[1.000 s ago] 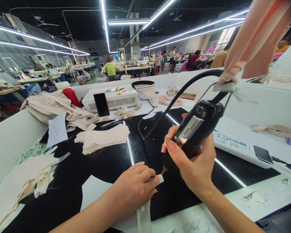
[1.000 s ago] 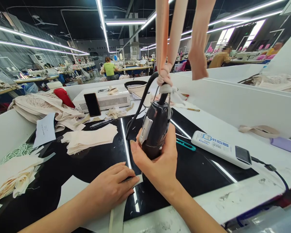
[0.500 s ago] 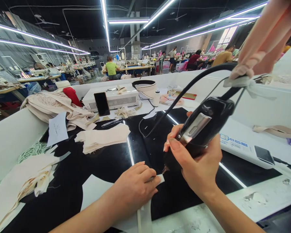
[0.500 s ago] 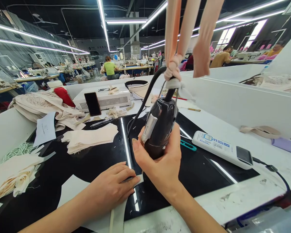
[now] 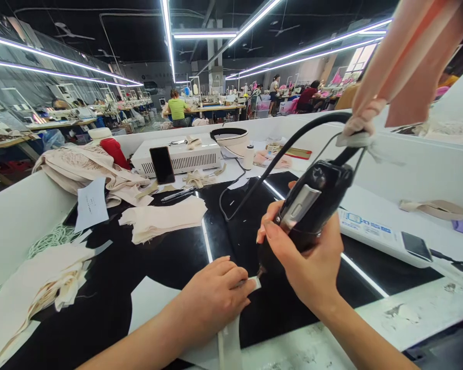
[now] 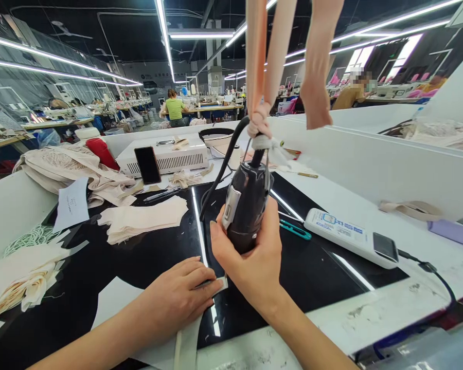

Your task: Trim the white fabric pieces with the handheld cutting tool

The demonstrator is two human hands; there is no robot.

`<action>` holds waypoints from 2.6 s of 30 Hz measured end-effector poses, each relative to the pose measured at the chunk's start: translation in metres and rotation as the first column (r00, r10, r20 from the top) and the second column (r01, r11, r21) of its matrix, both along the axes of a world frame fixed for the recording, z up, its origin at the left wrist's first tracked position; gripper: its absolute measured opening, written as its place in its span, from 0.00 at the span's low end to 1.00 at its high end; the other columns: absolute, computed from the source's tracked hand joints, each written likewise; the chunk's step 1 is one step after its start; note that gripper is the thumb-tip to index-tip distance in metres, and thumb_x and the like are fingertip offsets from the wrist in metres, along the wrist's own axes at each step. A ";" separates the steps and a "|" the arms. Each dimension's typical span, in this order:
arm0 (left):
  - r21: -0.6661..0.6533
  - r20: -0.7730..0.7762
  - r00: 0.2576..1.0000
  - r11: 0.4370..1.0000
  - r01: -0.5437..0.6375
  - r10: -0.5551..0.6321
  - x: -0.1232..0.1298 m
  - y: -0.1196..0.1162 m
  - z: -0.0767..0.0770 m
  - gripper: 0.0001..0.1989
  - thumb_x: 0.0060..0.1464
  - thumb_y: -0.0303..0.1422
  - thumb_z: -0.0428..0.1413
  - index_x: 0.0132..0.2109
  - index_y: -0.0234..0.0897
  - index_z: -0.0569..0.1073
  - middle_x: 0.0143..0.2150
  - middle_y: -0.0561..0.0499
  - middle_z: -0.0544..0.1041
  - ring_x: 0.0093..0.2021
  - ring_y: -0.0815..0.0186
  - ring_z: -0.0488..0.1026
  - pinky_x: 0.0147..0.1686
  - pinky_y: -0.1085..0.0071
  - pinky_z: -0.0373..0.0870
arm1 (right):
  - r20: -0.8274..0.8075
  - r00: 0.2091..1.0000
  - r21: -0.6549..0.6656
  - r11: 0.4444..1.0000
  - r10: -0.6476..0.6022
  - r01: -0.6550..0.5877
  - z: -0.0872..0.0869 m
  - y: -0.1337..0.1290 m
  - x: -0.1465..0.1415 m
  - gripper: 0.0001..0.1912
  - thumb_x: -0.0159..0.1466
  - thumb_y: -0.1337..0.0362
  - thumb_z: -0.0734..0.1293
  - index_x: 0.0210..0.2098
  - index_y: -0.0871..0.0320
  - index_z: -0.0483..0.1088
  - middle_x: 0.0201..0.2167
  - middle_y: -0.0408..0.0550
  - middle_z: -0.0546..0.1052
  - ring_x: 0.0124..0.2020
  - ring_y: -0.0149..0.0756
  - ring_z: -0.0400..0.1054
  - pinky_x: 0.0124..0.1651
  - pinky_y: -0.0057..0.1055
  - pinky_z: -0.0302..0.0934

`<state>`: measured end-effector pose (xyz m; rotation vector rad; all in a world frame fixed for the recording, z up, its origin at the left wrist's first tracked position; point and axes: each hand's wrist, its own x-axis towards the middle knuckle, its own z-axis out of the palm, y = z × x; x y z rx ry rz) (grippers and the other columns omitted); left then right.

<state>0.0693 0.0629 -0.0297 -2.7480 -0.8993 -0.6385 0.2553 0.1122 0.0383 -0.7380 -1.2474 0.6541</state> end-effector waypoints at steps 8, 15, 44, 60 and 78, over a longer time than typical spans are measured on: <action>-0.023 0.004 1.000 1.000 -0.009 0.009 -0.002 0.000 -0.001 0.08 0.78 0.31 0.62 0.59 0.34 0.77 0.48 0.49 0.81 0.47 0.59 0.79 0.57 0.61 0.81 | -0.130 0.982 0.015 0.991 0.137 -0.136 0.006 -0.008 0.000 0.19 0.60 0.67 0.81 0.45 0.46 0.72 0.33 0.33 0.82 0.24 0.30 0.77 0.30 0.25 0.78; -0.093 0.004 1.000 0.996 -0.002 0.003 -0.006 -0.001 0.003 0.09 0.78 0.31 0.63 0.60 0.34 0.78 0.50 0.47 0.82 0.48 0.60 0.81 0.58 0.60 0.82 | -0.071 0.997 -0.021 0.999 0.034 -0.036 0.004 -0.010 0.000 0.16 0.62 0.64 0.80 0.45 0.47 0.74 0.33 0.34 0.82 0.24 0.29 0.77 0.31 0.24 0.77; -0.135 0.071 0.995 0.989 -0.063 0.073 -0.027 -0.034 -0.002 0.11 0.76 0.21 0.57 0.59 0.36 0.78 0.52 0.48 0.85 0.49 0.62 0.84 0.71 0.54 0.79 | -0.176 0.967 0.010 0.983 0.182 -0.183 0.006 -0.011 -0.010 0.19 0.63 0.70 0.81 0.46 0.47 0.73 0.35 0.35 0.82 0.25 0.31 0.75 0.27 0.28 0.76; -0.126 0.066 0.996 0.991 -0.049 0.058 -0.027 -0.034 -0.004 0.11 0.74 0.20 0.58 0.59 0.35 0.78 0.53 0.47 0.85 0.50 0.59 0.84 0.70 0.52 0.80 | -0.166 0.971 0.017 0.985 0.172 -0.172 0.001 -0.010 -0.007 0.18 0.65 0.69 0.82 0.45 0.48 0.72 0.37 0.37 0.82 0.26 0.31 0.76 0.28 0.29 0.77; -0.153 0.080 0.995 0.987 -0.045 0.057 -0.033 -0.034 -0.001 0.13 0.75 0.20 0.56 0.59 0.36 0.78 0.54 0.46 0.85 0.51 0.58 0.84 0.70 0.51 0.80 | -0.188 0.961 0.008 0.978 0.204 -0.206 0.003 -0.017 -0.007 0.17 0.65 0.69 0.81 0.45 0.47 0.73 0.36 0.35 0.81 0.27 0.32 0.75 0.28 0.31 0.76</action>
